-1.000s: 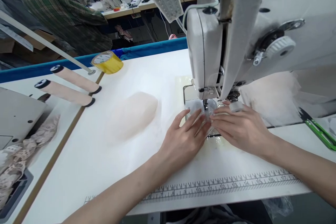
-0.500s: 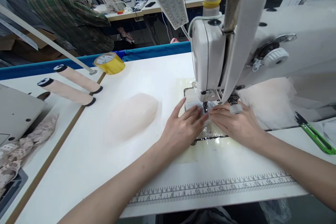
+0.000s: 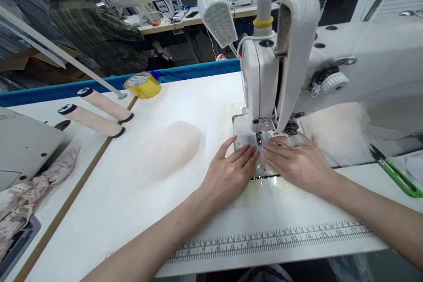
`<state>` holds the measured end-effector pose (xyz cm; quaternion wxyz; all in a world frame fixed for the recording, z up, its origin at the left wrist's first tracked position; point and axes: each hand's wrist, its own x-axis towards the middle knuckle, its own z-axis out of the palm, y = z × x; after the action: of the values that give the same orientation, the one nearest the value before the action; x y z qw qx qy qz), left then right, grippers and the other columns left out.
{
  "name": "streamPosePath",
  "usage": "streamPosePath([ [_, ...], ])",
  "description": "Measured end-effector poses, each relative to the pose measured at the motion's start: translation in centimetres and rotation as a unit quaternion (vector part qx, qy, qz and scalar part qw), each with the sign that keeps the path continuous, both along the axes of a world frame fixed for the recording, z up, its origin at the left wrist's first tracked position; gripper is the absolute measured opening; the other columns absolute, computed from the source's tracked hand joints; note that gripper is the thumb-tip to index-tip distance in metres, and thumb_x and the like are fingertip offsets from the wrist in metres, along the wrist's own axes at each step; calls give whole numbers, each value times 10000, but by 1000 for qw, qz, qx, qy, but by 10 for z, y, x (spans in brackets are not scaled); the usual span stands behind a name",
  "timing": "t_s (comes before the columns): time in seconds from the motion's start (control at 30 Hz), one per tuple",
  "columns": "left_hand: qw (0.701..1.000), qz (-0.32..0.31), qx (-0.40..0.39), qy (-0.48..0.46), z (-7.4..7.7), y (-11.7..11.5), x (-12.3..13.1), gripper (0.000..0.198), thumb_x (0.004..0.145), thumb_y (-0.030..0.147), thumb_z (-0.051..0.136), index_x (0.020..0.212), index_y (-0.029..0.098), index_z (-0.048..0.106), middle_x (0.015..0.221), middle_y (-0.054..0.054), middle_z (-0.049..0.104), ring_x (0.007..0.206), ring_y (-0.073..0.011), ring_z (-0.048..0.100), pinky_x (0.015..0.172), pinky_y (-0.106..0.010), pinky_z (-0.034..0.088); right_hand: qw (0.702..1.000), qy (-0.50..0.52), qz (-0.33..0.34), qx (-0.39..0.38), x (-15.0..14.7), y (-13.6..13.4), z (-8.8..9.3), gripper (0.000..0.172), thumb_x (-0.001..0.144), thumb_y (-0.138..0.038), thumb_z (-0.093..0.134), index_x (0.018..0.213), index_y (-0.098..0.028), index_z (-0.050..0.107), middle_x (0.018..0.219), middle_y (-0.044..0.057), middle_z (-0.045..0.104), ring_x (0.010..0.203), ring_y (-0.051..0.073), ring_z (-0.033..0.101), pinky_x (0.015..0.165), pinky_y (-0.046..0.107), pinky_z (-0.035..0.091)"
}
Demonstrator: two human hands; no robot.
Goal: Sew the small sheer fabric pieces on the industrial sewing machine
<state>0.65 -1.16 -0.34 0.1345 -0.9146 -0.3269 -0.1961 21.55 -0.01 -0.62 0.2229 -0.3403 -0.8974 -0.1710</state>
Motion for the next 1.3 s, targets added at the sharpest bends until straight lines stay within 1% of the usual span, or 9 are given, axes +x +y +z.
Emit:
streamPosePath([
  [0.13, 1000, 4, -4, 2, -1, 1, 0, 280, 911, 134, 489, 1155, 131, 625, 1144, -91, 681, 1080, -207, 634, 1083, -488, 363, 1000, -2, -10, -18, 0, 1, -1, 229, 922, -218, 510, 1025, -174, 710, 918, 52, 745, 726, 192, 655, 955, 417, 413],
  [0.33, 1000, 1, -18, -15, -1, 3, 1, 288, 907, 133, 485, 1158, 143, 626, 1141, -94, 682, 1075, -217, 639, 1076, -505, 372, 1000, -5, -13, 1, 0, 1, -1, 237, 929, -223, 497, 1006, -158, 712, 892, 45, 747, 705, 180, 644, 969, 417, 411],
  [0.6, 1000, 8, -17, -5, 1, 4, 2, 281, 928, 146, 452, 1147, 137, 628, 1130, -107, 686, 1075, -209, 638, 1066, -511, 383, 1000, 5, -13, -4, -1, 3, -3, 237, 933, -218, 481, 1025, -205, 699, 916, 25, 745, 822, 204, 663, 993, 436, 394],
  [0.7, 1000, 9, -21, -9, 1, 5, 2, 285, 928, 144, 449, 1151, 146, 626, 1131, -103, 685, 1075, -210, 638, 1065, -512, 385, 1000, 5, -13, 0, -1, 3, -3, 235, 929, -196, 485, 1024, -179, 700, 913, 37, 745, 853, 197, 666, 1001, 428, 392],
  [0.83, 1000, 7, -22, -19, 0, 6, 1, 296, 927, 145, 442, 1159, 171, 624, 1135, -95, 685, 1072, -213, 640, 1050, -515, 400, 1000, 0, -17, 3, -1, 3, -1, 243, 927, -211, 491, 1034, -140, 698, 916, 51, 745, 828, 193, 667, 981, 423, 412],
  [1.0, 1000, 6, -16, -16, -1, 5, 1, 291, 930, 155, 444, 1161, 155, 621, 1140, -100, 682, 1073, -218, 640, 1053, -517, 390, 1000, -6, -20, -4, 0, 3, -1, 244, 926, -217, 496, 1041, -138, 696, 937, 58, 742, 846, 194, 664, 975, 407, 405],
  [1.1, 999, 9, -24, -24, 1, 4, 0, 299, 933, 275, 482, 1166, 145, 615, 1154, -99, 675, 1098, -224, 625, 1068, -496, 369, 1000, -4, -17, 0, -1, 4, -3, 234, 922, -226, 504, 1010, -136, 701, 921, 53, 744, 845, 191, 656, 966, 402, 395],
  [1.2, 998, 24, -41, -36, 3, 8, -2, 430, 916, 426, 493, 1193, 114, 594, 1218, -114, 639, 1155, -235, 586, 1081, -457, 349, 1000, 1, -16, 4, -1, 5, -3, 230, 919, -233, 505, 989, -136, 702, 899, 50, 745, 800, 186, 642, 919, 393, 407],
  [1.3, 997, 55, -57, -7, 6, 11, -6, 519, 925, 479, 448, 1272, 102, 532, 1310, -129, 571, 1222, -261, 525, 1079, -469, 320, 1000, 1, -13, 16, 0, 4, -1, 196, 881, -148, 510, 899, -150, 706, 874, 38, 742, 743, 174, 617, 861, 374, 413],
])
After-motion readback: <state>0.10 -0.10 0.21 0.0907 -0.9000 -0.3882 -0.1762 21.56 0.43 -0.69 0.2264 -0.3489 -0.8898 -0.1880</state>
